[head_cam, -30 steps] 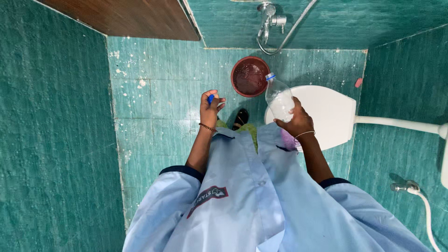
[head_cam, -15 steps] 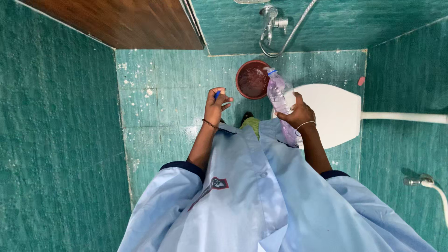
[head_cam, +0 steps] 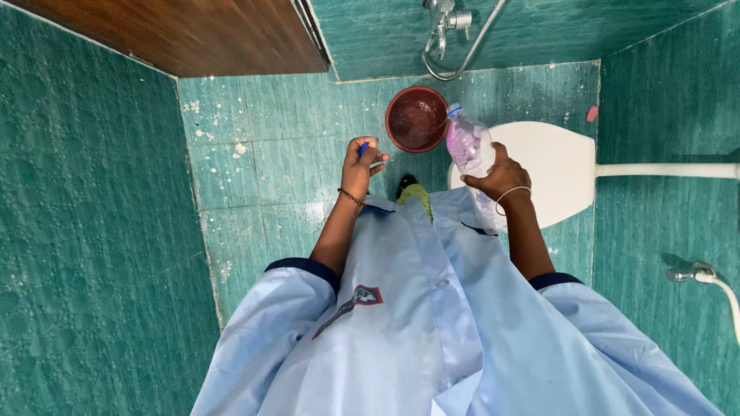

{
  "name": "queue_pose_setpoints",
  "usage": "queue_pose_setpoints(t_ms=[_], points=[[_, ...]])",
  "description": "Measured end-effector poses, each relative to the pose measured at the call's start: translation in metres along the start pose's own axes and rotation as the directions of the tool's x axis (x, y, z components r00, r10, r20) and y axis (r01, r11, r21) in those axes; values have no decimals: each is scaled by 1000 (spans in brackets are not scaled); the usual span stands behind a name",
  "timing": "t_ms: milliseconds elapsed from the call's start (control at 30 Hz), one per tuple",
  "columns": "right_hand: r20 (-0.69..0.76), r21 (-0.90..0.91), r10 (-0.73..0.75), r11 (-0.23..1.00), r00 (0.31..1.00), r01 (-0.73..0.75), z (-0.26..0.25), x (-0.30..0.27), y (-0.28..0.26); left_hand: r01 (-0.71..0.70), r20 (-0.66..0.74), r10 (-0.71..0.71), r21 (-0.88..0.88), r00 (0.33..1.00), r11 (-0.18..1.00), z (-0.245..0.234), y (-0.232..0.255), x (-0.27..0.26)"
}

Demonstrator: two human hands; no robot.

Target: The person mops the floor in a bathroom, fills a bucket with water from a tap, and uses a plastic bottle to pour water into the bucket while rinsing a mop.

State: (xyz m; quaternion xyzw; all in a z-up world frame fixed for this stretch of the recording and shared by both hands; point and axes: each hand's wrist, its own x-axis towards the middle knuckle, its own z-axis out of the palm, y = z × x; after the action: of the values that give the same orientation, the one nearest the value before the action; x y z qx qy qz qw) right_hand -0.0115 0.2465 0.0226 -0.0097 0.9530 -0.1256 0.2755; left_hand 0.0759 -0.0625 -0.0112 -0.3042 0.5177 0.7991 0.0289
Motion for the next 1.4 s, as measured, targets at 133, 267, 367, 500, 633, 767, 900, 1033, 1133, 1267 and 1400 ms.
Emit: queue_pose_setpoints(t_ms=[133,267,367,500,633,767,900,1033,1133,1267,1400], points=[[3,-23,6,1000,1000,-6,-4,-1,0,0,-4,0,-5,1000,1000,-2,-1,1],[6,-22,22,1000,1000,-22,-11,-4,-4,-3,-6,3,-14,1000,1000,-3,-2,1],[18,-24,39,999,999,-38,-16,-5,-8,-10,-9,10,-18,1000,1000,-2,0,1],[67,-51,88,995,994,-85,-21,-2,-11,6,-18,-6,6,1000,1000,0,3,0],[84,-78,90,994,992,-83,-24,-1,-9,9,-19,-9,-8,1000,1000,1,3,0],[101,-76,99,993,990,-92,-25,1,-7,5,-32,-5,2,999,1000,1,1,-2],[59,-96,51,994,997,-45,-24,1,0,5,-35,-5,-10,999,1000,2,-1,-5],[-52,112,-57,992,997,62,-18,1,8,-4,-21,4,-12,1000,1000,6,6,-11],[-148,331,-172,919,974,212,-12,1,9,-91,27,91,-4,995,996,11,20,-19],[-244,603,-364,669,899,434,-7,10,-2,-183,26,184,-15,983,983,25,47,-30],[-246,644,-501,555,830,526,-7,18,-31,-332,0,332,-12,943,943,39,76,-35]])
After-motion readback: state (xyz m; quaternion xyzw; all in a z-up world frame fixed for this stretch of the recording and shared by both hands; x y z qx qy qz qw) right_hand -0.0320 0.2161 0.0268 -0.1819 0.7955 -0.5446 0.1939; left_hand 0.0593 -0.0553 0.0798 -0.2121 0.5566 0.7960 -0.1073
